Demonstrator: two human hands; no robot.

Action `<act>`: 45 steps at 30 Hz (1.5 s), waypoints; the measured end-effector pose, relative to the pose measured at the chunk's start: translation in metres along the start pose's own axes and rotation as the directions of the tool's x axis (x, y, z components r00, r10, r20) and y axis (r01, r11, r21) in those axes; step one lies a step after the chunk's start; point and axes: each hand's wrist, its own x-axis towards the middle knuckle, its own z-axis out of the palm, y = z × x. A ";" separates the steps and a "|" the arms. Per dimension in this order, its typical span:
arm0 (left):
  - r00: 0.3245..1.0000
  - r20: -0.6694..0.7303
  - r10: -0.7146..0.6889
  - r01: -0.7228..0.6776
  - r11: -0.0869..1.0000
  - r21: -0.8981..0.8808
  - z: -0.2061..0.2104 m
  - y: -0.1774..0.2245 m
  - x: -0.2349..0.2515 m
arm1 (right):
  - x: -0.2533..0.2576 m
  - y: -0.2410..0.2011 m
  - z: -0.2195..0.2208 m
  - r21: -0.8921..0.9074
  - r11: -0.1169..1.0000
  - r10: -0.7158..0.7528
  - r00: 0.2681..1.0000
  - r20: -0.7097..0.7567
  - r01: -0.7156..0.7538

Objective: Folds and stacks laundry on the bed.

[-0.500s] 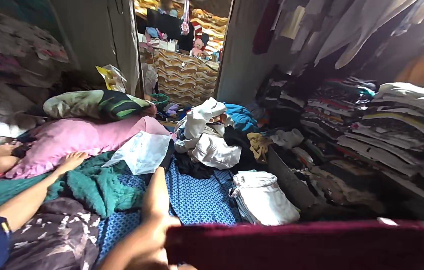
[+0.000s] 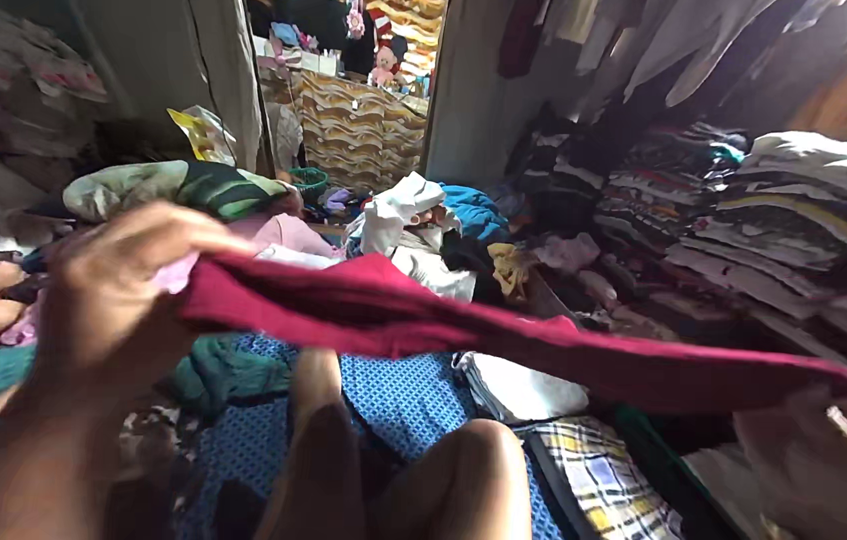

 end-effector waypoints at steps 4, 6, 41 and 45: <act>0.963 0.234 -0.131 0.152 0.986 -0.072 -0.005 -0.002 -0.109 | -0.082 0.036 -0.007 -0.150 0.977 0.196 0.917 0.346 -0.153; 0.909 0.337 -0.245 0.272 0.962 -0.035 0.001 0.014 -0.162 | -0.131 0.057 -0.016 -0.191 0.923 0.385 0.834 0.395 -0.335; 0.740 0.615 -0.273 0.608 0.661 -0.439 -0.018 0.059 -0.272 | -0.221 0.083 -0.024 -0.141 0.746 0.653 0.674 0.346 -0.650; 0.641 0.712 -0.285 0.647 0.699 -0.303 -0.018 0.055 -0.267 | -0.206 0.076 -0.001 -0.241 0.696 0.717 0.670 0.192 -0.676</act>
